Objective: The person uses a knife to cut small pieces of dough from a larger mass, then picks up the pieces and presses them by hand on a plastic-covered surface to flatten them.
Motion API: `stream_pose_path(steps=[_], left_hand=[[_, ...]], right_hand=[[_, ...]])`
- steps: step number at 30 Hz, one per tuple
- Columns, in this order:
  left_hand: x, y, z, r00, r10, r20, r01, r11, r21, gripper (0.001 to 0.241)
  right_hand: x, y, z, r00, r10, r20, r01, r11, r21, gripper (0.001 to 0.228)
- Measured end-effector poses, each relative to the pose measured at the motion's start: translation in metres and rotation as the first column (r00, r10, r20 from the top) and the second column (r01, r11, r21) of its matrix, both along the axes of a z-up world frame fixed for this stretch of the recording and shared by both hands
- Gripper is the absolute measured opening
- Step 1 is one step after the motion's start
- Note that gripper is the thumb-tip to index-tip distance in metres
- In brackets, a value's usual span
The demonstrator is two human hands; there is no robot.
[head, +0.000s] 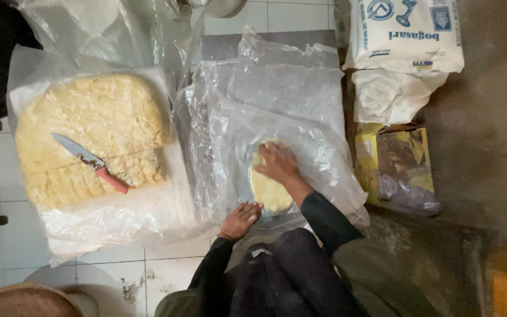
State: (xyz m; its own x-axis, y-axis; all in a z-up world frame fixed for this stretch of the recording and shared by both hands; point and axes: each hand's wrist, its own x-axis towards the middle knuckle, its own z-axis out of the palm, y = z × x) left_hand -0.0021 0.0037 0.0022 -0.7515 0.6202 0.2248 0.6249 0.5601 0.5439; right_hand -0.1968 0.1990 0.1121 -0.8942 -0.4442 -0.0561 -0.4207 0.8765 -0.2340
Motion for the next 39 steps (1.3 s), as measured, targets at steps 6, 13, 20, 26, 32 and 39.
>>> stream_pose_path(steps=[6, 13, 20, 26, 32, 39], left_hand=[[0.003, 0.001, -0.012, 1.000, -0.002, -0.007, 0.002, 0.999, -0.054, 0.030], [0.004, 0.000, -0.001, 1.000, -0.012, 0.017, 0.012, 0.999, -0.034, 0.033], [0.001, 0.001, 0.002, 1.000, -0.019, -0.013, 0.018, 0.999, -0.028, 0.029], [0.007, 0.001, -0.002, 0.992, -0.024, 0.126, 0.048, 0.980, -0.191, 0.030], [0.005, 0.003, 0.004, 1.000, 0.029, 0.005, -0.029, 1.000, 0.003, 0.029], [0.005, 0.002, 0.009, 1.000, 0.020, -0.012, -0.020, 1.000, -0.013, 0.029]], right_hand=[[0.106, 0.023, 0.008, 0.992, 0.099, 0.084, -0.103, 0.994, 0.041, 0.073], [0.004, 0.045, 0.012, 0.940, -0.266, 0.214, 0.242, 0.961, 0.133, 0.072], [0.029, 0.029, -0.025, 0.997, -0.072, -0.016, 0.072, 0.996, -0.045, 0.074], [0.077, 0.007, -0.005, 0.971, 0.228, 0.077, -0.230, 0.973, 0.028, 0.072], [-0.028, -0.002, 0.002, 0.993, 0.068, 0.092, -0.073, 0.996, 0.058, 0.067], [-0.020, 0.000, -0.019, 0.989, 0.031, -0.144, -0.030, 1.000, 0.007, 0.074]])
